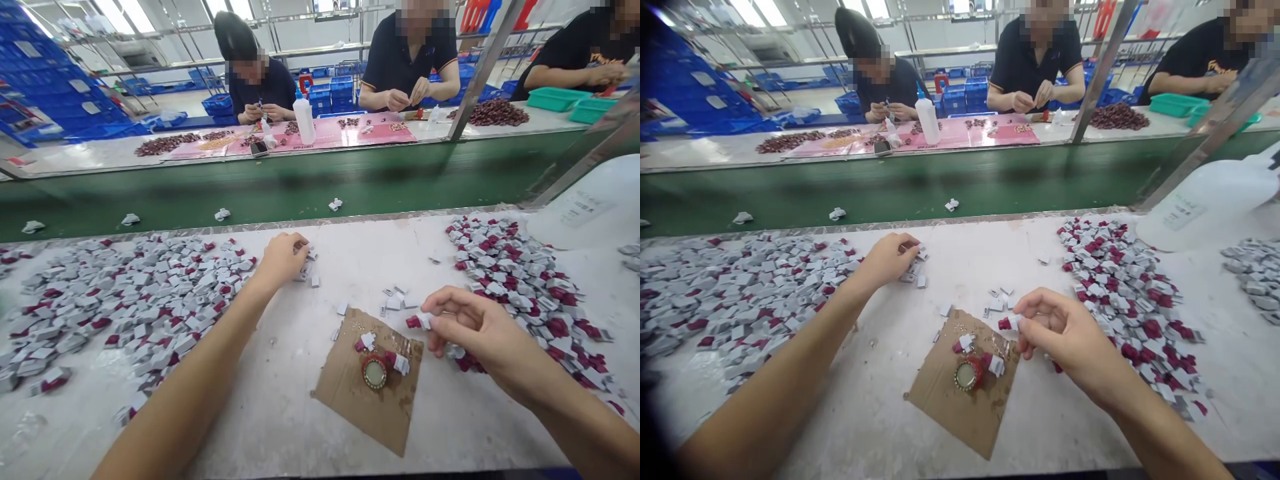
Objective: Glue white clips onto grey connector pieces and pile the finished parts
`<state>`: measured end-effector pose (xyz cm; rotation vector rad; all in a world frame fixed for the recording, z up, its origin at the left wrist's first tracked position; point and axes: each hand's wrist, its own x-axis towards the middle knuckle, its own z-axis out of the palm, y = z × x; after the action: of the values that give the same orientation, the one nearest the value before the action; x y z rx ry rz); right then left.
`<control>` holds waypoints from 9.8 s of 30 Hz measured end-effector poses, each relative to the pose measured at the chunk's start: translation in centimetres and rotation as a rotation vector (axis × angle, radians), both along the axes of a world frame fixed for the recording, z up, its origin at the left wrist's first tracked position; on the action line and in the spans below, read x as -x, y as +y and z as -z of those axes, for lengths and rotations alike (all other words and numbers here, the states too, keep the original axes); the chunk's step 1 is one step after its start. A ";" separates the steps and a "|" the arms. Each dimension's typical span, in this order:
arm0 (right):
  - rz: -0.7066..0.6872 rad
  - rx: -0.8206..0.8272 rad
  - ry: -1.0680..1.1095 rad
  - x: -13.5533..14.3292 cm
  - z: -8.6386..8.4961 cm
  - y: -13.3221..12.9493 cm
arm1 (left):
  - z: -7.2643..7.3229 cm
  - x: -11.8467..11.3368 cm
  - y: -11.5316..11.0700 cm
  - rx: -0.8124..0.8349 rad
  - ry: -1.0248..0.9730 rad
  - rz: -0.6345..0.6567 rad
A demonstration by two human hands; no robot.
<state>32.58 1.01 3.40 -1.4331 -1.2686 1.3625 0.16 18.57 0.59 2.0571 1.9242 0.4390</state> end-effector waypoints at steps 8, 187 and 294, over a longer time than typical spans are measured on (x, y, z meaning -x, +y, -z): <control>0.212 -0.088 0.001 1.3 1.7 -3.5 | 0.1 -0.9 0.1 -0.075 0.075 0.094; 0.158 -0.366 -0.184 5.5 3.6 -8.0 | 2.9 -0.3 -17.5 -0.153 -0.328 0.177; 0.026 -0.498 -0.268 4.1 2.3 -7.2 | 1.8 2.4 -9.1 -0.297 0.177 0.201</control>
<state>28.45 -6.15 1.05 -1.2927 -1.6158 0.7713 -2.23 9.50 -1.24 2.5276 1.8098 0.5389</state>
